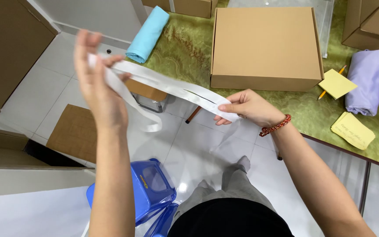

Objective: The person wraps a rolled black item in bubble wrap, places it into a cardboard box, and closes the box. They then cut a white ribbon with scissors and tie the ribbon around the box to secure it.

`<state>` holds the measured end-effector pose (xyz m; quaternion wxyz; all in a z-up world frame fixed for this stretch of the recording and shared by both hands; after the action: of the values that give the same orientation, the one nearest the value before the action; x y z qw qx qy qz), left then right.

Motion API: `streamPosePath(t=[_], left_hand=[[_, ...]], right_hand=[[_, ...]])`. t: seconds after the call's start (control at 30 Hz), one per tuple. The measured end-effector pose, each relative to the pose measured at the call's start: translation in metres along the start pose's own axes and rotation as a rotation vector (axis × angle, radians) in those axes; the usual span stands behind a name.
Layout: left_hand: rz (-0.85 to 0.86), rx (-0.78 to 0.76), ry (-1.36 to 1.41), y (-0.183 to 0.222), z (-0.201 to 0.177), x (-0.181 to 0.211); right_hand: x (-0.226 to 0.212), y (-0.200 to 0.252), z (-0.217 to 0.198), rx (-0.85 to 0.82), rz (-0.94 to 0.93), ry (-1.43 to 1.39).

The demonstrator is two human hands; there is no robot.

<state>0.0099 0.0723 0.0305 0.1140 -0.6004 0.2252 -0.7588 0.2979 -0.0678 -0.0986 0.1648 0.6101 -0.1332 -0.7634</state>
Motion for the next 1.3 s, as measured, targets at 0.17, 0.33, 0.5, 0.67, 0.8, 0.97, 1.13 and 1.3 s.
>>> streamPosePath(t=[0.17, 0.33, 0.5, 0.67, 0.8, 0.97, 1.13, 1.3], left_hand=[[-0.138, -0.405, -0.216, 0.041, 0.070, -0.032], [-0.356, -0.802, -0.244, 0.082, 0.124, -0.058], [-0.422, -0.794, -0.352, 0.084, 0.135, -0.097], [-0.440, -0.787, -0.245, 0.077, 0.132, -0.098], [-0.446, -0.731, -0.055, 0.080, 0.136, -0.127], [-0.667, -0.660, 0.269, 0.089, 0.185, -0.102], [-0.844, -0.641, 0.463, 0.104, 0.252, -0.132], [-0.835, -0.638, 0.418, 0.098, 0.335, -0.152]], right_hand=[[-0.035, 0.014, 0.030, 0.009, -0.072, -0.107], [-0.049, 0.017, 0.042, -0.031, -0.084, -0.112], [-0.055, 0.017, 0.035, -0.048, -0.073, -0.026], [-0.033, 0.010, -0.012, -0.020, -0.058, -0.048], [-0.027, 0.018, -0.034, 0.016, -0.036, -0.069], [-0.017, 0.032, -0.068, 0.068, -0.088, -0.066], [-0.004, 0.056, -0.121, 0.179, -0.110, -0.061], [0.009, 0.077, -0.196, 0.217, -0.129, -0.074]])
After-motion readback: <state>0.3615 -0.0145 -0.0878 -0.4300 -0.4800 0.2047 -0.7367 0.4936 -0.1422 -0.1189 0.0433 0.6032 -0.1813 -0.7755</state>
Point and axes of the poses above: each hand's wrist, its own y-axis away from the middle knuckle, its own z-axis out of the palm, x = y × z, the point moved 8 cm from there along -y, towards the middle knuckle, and after that the axes turned 6 degrees about -y, right-handed, at the moved point
